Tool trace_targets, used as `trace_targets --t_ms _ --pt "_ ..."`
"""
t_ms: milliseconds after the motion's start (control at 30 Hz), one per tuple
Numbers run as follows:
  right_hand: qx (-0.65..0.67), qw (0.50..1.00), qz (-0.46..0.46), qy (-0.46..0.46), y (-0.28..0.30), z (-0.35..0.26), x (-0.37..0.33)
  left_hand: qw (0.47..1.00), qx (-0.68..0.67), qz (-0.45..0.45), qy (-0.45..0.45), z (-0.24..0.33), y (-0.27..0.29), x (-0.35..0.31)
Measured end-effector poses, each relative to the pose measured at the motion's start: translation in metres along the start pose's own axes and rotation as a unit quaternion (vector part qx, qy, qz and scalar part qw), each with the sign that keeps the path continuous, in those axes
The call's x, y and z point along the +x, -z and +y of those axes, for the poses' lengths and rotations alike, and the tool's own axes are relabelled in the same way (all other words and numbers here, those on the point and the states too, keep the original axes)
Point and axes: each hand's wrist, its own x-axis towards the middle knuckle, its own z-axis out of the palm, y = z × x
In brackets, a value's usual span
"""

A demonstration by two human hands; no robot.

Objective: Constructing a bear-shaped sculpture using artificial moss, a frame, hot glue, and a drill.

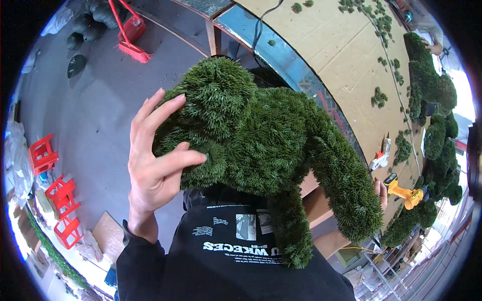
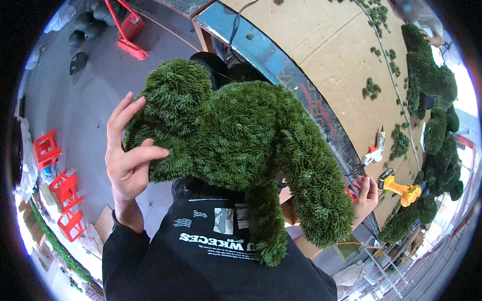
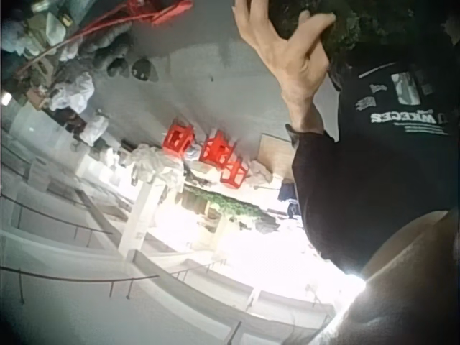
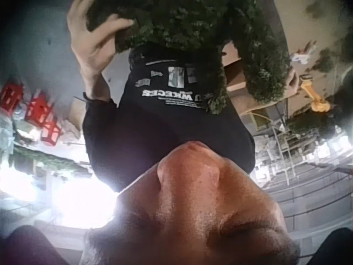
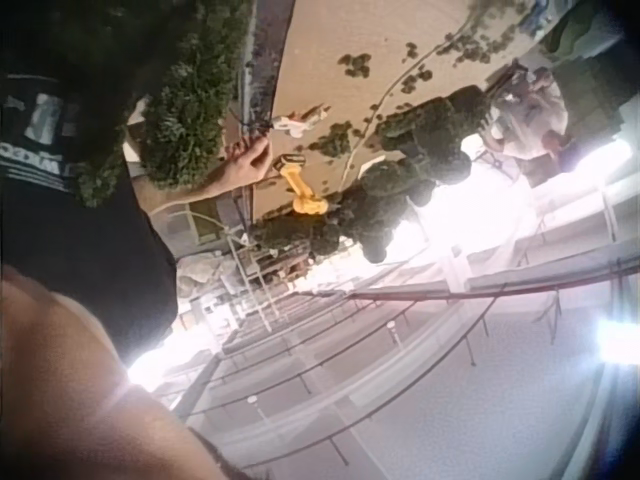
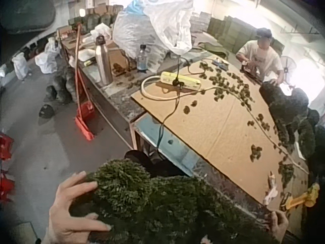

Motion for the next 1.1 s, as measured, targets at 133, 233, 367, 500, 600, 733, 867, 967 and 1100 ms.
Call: trace_targets --t_ms 133,233,367,500,600,733,867,967,1100 --pt "0.025 0.999 -0.019 0.014 -0.018 -0.013 0.005 0.999 -0.012 -0.01 0.042 0.002 0.002 -0.005" --pt "0.042 0.998 -0.033 0.026 -0.032 -0.027 0.009 0.998 -0.012 -0.009 0.056 0.007 0.0 -0.008" --pt "0.056 0.998 -0.02 0.031 -0.05 -0.048 0.005 0.996 -0.021 0.001 0.086 0.012 0.0 -0.011" --pt "0.075 0.996 -0.053 0.018 -0.043 -0.035 0.011 0.994 -0.039 -0.026 0.096 0.007 0.006 -0.013" --pt "0.07 0.996 -0.045 0.011 -0.044 -0.034 0.01 0.994 -0.051 -0.045 0.087 -0.002 0.009 -0.012" --pt "0.064 0.997 -0.042 0.008 -0.048 -0.041 0.004 0.994 -0.056 -0.058 0.071 -0.005 0.011 -0.011" --pt "0.094 0.995 -0.032 0.004 -0.052 -0.036 0.004 0.994 -0.051 -0.061 0.071 -0.006 0.011 -0.014" --pt "0.079 0.996 -0.045 0.001 -0.049 -0.028 0.01 0.993 -0.077 -0.054 0.077 -0.008 0.008 -0.013" --pt "0.074 0.997 -0.035 0.001 -0.048 -0.033 0.007 0.992 -0.092 -0.045 0.078 -0.005 0.012 -0.012"
